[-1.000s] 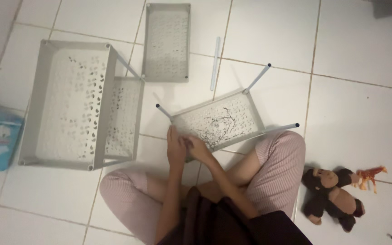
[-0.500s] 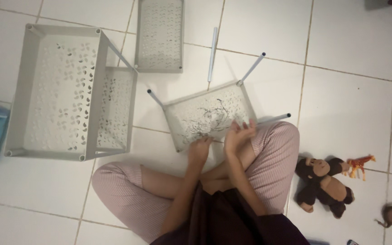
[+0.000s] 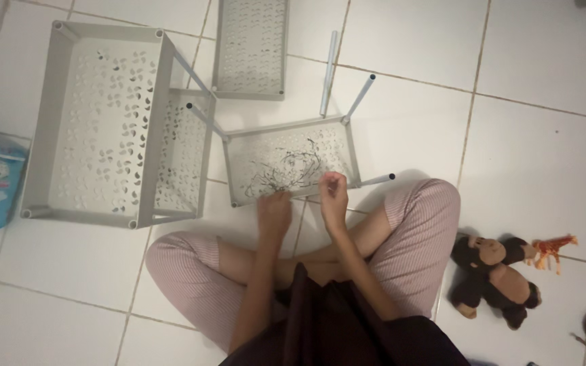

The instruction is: The person sits on the floor and assembles a plastic shelving unit by inserting white support rods into the corner holes of perforated trays. They connect multiple trays together using the rods to form a multi-tiered structure.

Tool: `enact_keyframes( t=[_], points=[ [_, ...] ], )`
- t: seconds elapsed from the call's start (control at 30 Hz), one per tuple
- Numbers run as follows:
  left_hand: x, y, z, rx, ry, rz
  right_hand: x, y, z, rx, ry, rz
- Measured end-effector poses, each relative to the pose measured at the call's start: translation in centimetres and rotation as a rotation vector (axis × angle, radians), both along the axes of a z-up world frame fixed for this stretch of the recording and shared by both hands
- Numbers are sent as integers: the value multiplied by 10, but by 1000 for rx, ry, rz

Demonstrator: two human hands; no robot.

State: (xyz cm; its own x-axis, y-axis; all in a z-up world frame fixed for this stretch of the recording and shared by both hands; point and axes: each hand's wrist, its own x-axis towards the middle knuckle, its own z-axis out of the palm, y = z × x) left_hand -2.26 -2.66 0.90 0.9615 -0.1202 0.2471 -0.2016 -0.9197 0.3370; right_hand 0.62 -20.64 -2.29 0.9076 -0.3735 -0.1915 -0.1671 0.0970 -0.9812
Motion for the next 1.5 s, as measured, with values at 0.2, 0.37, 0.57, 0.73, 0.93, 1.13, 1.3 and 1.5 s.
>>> enact_keyframes(
  t=[0.2, 0.37, 0.57, 0.73, 0.93, 1.13, 1.3, 1.5],
  points=[
    [12, -61, -17, -162, -39, -114, -7, -23, 4, 514, 256, -253],
    [17, -77, -27, -116, 84, -122, -6, -34, 11, -454, 58, -500],
    [4, -60, -23, -46, -48, -11, -9, -20, 17, -314, -212, -147],
    [10, -69, -27, -278, -127, -84, -14, 11, 17, -196, -113, -6],
    [16, -91, -24, -372, -52, 0, -18, 11, 8, -201, -130, 87],
    [12, -99, -22, -233, -154, 83, -22, 7, 11, -149, -184, 142],
    [11, -96, -20, -251, -175, 35, -17, -10, 13, -196, -196, 363],
    [12, -86, -19, -165, -95, 14, -5, -30, 14, -54, -188, 693]
  ],
)
